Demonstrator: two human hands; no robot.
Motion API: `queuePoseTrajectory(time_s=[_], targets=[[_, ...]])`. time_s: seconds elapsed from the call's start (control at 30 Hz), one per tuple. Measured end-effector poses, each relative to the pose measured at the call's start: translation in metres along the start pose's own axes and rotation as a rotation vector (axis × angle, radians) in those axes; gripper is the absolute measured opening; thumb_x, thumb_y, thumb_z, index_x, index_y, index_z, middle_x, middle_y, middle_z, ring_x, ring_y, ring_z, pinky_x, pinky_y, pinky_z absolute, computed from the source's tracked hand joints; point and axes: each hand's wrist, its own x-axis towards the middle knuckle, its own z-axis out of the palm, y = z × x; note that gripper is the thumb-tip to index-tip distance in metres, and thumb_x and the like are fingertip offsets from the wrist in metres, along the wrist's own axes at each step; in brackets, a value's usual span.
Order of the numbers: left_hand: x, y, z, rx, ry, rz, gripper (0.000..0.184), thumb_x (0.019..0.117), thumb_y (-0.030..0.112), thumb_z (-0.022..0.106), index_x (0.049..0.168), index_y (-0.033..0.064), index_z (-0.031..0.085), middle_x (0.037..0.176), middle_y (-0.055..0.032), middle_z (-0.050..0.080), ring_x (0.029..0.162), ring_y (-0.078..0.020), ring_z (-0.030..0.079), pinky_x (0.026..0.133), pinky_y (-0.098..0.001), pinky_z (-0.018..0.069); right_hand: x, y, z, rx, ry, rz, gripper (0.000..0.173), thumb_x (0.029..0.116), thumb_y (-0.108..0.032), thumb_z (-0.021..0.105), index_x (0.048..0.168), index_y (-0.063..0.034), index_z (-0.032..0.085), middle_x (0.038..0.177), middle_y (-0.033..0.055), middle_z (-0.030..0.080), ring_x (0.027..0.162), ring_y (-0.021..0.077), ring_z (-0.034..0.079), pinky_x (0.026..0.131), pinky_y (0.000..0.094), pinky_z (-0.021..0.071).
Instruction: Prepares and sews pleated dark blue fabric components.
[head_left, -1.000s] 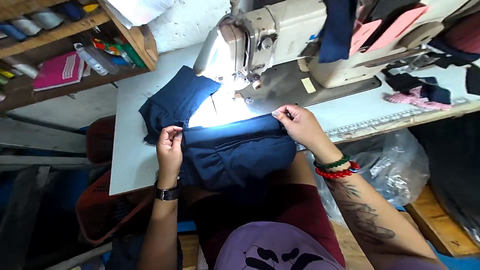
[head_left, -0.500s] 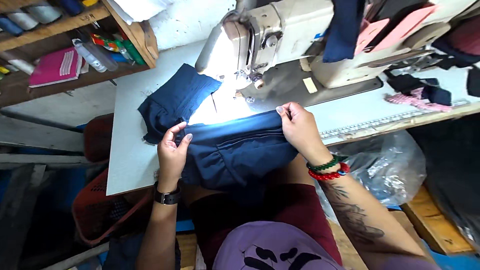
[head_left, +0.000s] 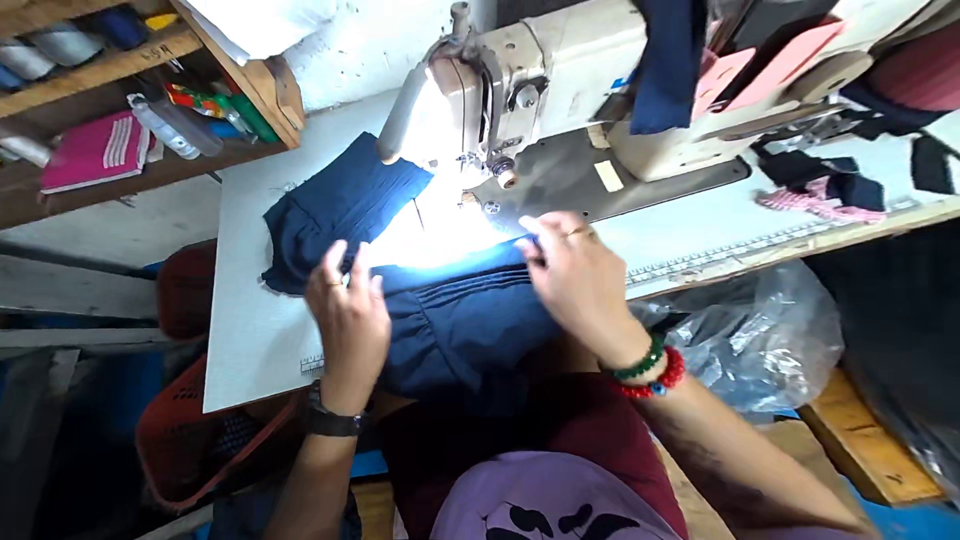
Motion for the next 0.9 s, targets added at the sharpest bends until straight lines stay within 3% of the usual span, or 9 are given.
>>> queuePoseTrajectory(time_s=[0.07, 0.1, 0.17, 0.27, 0.5, 0.6, 0.7, 0.77, 0.9], targets=[[-0.008, 0.023, 0.014, -0.066, -0.08, 0.164, 0.037, 0.1051, 0.019, 0.049, 0.134, 0.0021, 0.064, 0.143, -0.022, 0.057, 0.14, -0.0401, 0.048, 0.12, -0.0683, 0.0224, -0.017, -0.028, 0.005, 0.065, -0.077, -0.156, 0.035, 0.1055, -0.029, 0.053, 0.128, -0.0061, 0.066, 0.118, 0.0178, 0.068, 0.095, 0.0349, 0.071, 0.067, 0.0498, 0.0598], [-0.011, 0.032, 0.023, -0.102, -0.137, 0.221, 0.037, 0.1046, 0.017, 0.049, 0.136, 0.0045, 0.064, 0.143, -0.0179, 0.059, 0.142, -0.0365, 0.048, 0.12, -0.0714, 0.0171, -0.023, -0.038, 0.013, 0.108, -0.102, -0.234, 0.038, 0.1059, -0.031, 0.052, 0.132, -0.007, 0.066, 0.117, 0.016, 0.07, 0.086, 0.032, 0.072, 0.06, 0.0464, 0.0581], [-0.017, 0.039, 0.038, -0.11, -0.249, 0.269, 0.04, 0.1052, 0.02, 0.046, 0.139, 0.0072, 0.063, 0.152, -0.011, 0.054, 0.148, -0.0302, 0.041, 0.12, -0.0737, 0.0111, -0.029, -0.043, 0.028, 0.147, -0.165, -0.315, 0.044, 0.1052, -0.032, 0.052, 0.139, -0.0072, 0.063, 0.135, 0.0127, 0.066, 0.09, 0.0274, 0.072, 0.061, 0.0416, 0.0577], [-0.025, 0.034, 0.042, -0.047, -0.356, 0.237, 0.05, 0.1104, 0.036, 0.034, 0.15, 0.0138, 0.054, 0.161, -0.0079, 0.044, 0.152, -0.0297, 0.034, 0.119, -0.0742, 0.0142, -0.033, -0.028, 0.033, 0.066, -0.256, -0.293, 0.053, 0.1081, -0.043, 0.043, 0.145, -0.0074, 0.058, 0.149, 0.0112, 0.057, 0.123, 0.0284, 0.066, 0.078, 0.0428, 0.061], [-0.035, 0.021, 0.027, 0.042, -0.409, 0.091, 0.06, 0.1055, 0.06, 0.031, 0.155, 0.0303, 0.048, 0.167, -0.0099, 0.031, 0.154, -0.0433, 0.022, 0.117, -0.0771, 0.0138, -0.029, 0.014, 0.015, -0.012, -0.335, -0.218, 0.066, 0.1061, -0.054, 0.041, 0.15, -0.0055, 0.051, 0.157, 0.0133, 0.048, 0.137, 0.0313, 0.055, 0.091, 0.05, 0.0578], [-0.037, 0.014, 0.024, 0.072, -0.374, 0.035, 0.071, 0.1002, 0.071, 0.032, 0.155, 0.028, 0.048, 0.165, -0.0121, 0.035, 0.153, -0.0437, 0.025, 0.115, -0.0788, 0.0133, -0.026, 0.03, 0.01, -0.016, -0.33, -0.185, 0.068, 0.1059, -0.056, 0.04, 0.151, -0.0061, 0.051, 0.155, 0.013, 0.05, 0.139, 0.0314, 0.054, 0.096, 0.0525, 0.0559], [-0.037, 0.001, 0.02, 0.076, -0.362, -0.018, 0.086, 0.0959, 0.078, 0.032, 0.156, 0.0189, 0.046, 0.164, -0.01, 0.037, 0.154, -0.0341, 0.029, 0.117, -0.0776, 0.01, -0.019, 0.045, 0.009, -0.028, -0.317, -0.174, 0.064, 0.1064, -0.053, 0.042, 0.149, -0.0065, 0.053, 0.153, 0.012, 0.054, 0.136, 0.0312, 0.056, 0.095, 0.0541, 0.0558], [-0.036, -0.007, 0.017, 0.008, -0.365, -0.026, 0.08, 0.1, 0.072, 0.032, 0.155, 0.0159, 0.047, 0.164, -0.0095, 0.037, 0.155, -0.03, 0.028, 0.12, -0.0741, 0.0099, -0.014, 0.049, 0.006, -0.02, -0.316, -0.193, 0.059, 0.1064, -0.051, 0.043, 0.146, -0.0085, 0.057, 0.149, 0.0105, 0.057, 0.133, 0.0302, 0.059, 0.093, 0.0538, 0.0567], [-0.029, -0.03, 0.01, -0.134, -0.205, 0.027, 0.044, 0.1072, 0.035, 0.044, 0.14, 0.0124, 0.063, 0.153, -0.0075, 0.053, 0.147, -0.0271, 0.043, 0.119, -0.0672, 0.0196, 0.0, 0.059, -0.006, 0.176, -0.322, -0.176, 0.046, 0.1015, -0.03, 0.06, 0.143, -0.0114, 0.061, 0.149, 0.0084, 0.057, 0.116, 0.0314, 0.069, 0.084, 0.056, 0.0584]])
